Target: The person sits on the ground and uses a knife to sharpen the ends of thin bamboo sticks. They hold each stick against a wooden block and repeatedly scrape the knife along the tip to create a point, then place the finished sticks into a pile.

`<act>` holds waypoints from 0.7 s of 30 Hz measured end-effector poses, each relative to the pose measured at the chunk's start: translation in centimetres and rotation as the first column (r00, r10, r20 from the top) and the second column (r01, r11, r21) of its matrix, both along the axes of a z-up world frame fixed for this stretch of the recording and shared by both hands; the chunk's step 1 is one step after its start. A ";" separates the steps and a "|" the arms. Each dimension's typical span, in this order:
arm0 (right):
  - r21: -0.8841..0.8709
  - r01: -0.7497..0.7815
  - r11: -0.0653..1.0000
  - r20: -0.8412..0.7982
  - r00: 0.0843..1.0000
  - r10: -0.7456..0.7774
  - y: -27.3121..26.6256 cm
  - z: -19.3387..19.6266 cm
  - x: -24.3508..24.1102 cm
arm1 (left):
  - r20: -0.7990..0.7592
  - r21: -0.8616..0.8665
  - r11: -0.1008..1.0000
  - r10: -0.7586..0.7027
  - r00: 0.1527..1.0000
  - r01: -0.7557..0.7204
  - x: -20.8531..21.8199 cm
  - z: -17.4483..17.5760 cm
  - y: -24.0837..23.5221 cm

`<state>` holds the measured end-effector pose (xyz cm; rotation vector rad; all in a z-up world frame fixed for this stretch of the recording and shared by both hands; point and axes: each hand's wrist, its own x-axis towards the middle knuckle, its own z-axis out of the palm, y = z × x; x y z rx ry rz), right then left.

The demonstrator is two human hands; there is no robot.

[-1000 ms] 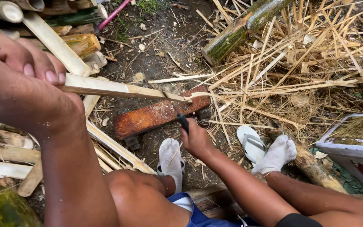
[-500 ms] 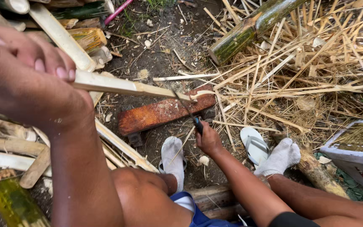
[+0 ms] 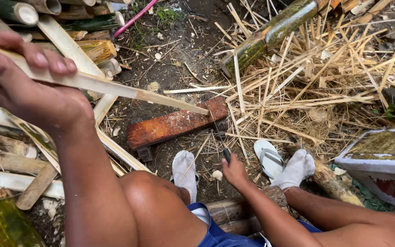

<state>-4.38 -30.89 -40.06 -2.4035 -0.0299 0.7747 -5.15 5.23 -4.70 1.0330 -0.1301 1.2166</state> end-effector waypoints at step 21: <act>0.300 -0.226 0.927 0.319 0.939 0.126 9.1 21.3 -1.0 | -0.022 0.045 0.999 0.029 0.999 -0.028 -0.5 -0.4 -3.6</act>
